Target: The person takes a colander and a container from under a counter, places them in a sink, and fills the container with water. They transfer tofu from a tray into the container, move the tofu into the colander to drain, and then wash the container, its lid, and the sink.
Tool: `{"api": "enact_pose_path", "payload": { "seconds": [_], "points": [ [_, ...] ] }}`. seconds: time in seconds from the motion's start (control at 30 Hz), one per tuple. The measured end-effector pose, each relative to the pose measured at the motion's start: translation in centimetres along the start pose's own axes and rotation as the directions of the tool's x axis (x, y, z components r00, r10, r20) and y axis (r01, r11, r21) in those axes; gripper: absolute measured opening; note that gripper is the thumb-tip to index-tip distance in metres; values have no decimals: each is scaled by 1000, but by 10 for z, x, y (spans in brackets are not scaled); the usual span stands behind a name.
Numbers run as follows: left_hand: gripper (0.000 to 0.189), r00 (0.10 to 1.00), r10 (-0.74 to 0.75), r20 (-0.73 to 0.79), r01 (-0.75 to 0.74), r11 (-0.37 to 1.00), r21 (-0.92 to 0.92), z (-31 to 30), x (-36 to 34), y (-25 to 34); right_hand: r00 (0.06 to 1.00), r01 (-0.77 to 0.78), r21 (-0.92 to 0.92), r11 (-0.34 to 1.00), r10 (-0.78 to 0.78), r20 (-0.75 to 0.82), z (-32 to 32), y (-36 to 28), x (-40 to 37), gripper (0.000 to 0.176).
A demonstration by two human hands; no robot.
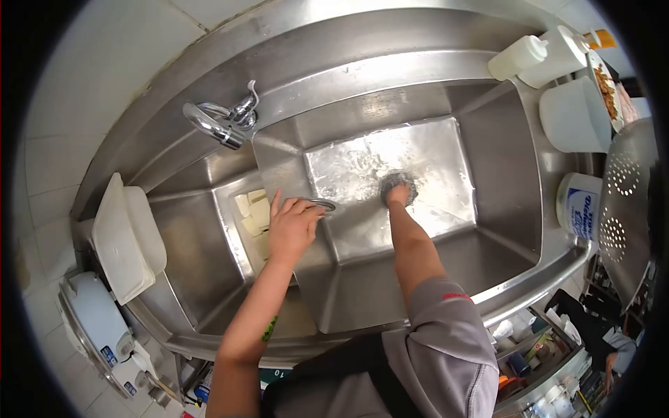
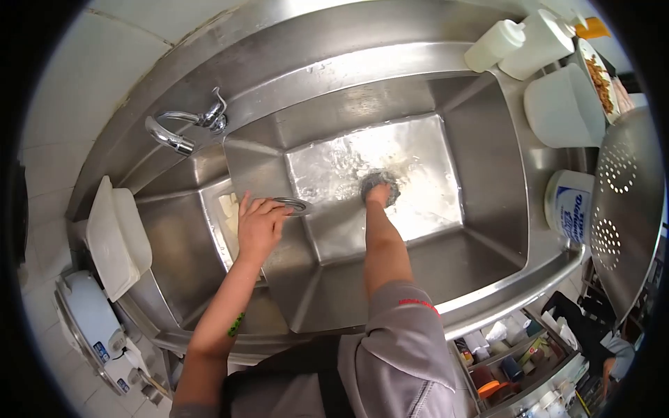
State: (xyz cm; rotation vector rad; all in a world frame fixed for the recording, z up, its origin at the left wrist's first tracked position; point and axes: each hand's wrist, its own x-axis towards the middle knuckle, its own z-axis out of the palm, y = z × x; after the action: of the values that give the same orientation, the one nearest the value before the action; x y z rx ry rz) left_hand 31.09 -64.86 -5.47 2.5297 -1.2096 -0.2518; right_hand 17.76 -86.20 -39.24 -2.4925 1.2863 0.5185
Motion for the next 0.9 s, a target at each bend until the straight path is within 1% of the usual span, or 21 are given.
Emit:
{"api": "enact_pose_path", "payload": {
  "seconds": [0.03,0.07,0.1,0.13,0.17,0.2,0.23,0.27,0.3,0.33,0.4,0.43,0.47,0.53,0.57,0.67,0.7,0.73,0.8,0.83,0.9],
  "points": [
    [11,1000,7,-3,-7,1000,1,1,0,-1,997,-71,-14,997,71,42,24,0,11,29],
    [11,1000,15,-7,-15,1000,-1,1,1,0,986,-142,-34,989,145,82,27,-6,14,30],
    [11,1000,11,-16,-11,1000,2,1,1,0,986,-137,-33,990,139,91,30,-5,12,30],
    [11,1000,5,-12,-5,1000,7,1,1,1,986,-152,79,985,146,81,11,-8,2,28],
    [11,1000,5,-16,-5,1000,-2,1,1,0,985,-167,190,967,156,72,14,-6,1,27],
    [11,1000,5,-20,-5,1000,-13,1,1,1,985,-166,189,968,154,77,17,-6,-2,27],
    [11,1000,4,-21,-4,1000,-12,1,1,0,979,-185,174,967,197,-58,43,3,7,27],
    [11,1000,7,-20,-7,1000,-8,1,2,0,953,-204,163,965,234,-193,39,1,6,27],
    [11,1000,10,-20,-10,1000,-2,1,2,0,990,-95,-39,995,91,-106,35,2,6,27],
    [11,1000,7,-21,-7,1000,1,1,2,0,991,-91,-37,995,87,-105,13,-8,-2,27],
    [11,1000,6,-26,-7,1000,-13,0,1,0,968,-241,88,966,246,-46,-11,-24,-18,28],
    [11,1000,6,-24,-6,1000,-11,-1,2,0,974,-175,176,969,197,-114,1,-16,-16,27],
    [11,1000,10,-27,-10,1000,-9,-1,2,1,974,-176,176,968,198,-113,14,-7,-13,27],
    [11,999,16,-31,-16,1000,-10,0,3,1,991,-24,185,982,47,-122,28,6,-8,24],
    [11,999,17,-37,-18,1000,-7,0,3,1,981,-77,231,970,114,-154,16,3,-12,22],
    [10,999,17,-47,-17,1000,0,1,4,1,961,-176,282,943,226,-156,-1,-10,-19,19],
    [10,999,14,-46,-14,1000,3,0,2,1,943,-102,220,970,165,-289,19,-7,-17,19],
    [10,999,14,-44,-14,1000,4,0,2,2,943,-102,222,970,165,-287,32,-1,-13,19],
    [11,999,19,-43,-18,1000,12,0,2,2,949,53,440,897,91,-301,43,8,-9,20],
    [11,999,22,-40,-22,1000,10,0,2,2,971,103,283,954,-35,-237,28,11,-16,20],
    [14,1000,-5,-13,5,1000,-17,0,2,1,980,95,231,968,-51,-192,7,13,-17,20]
  ]
}}
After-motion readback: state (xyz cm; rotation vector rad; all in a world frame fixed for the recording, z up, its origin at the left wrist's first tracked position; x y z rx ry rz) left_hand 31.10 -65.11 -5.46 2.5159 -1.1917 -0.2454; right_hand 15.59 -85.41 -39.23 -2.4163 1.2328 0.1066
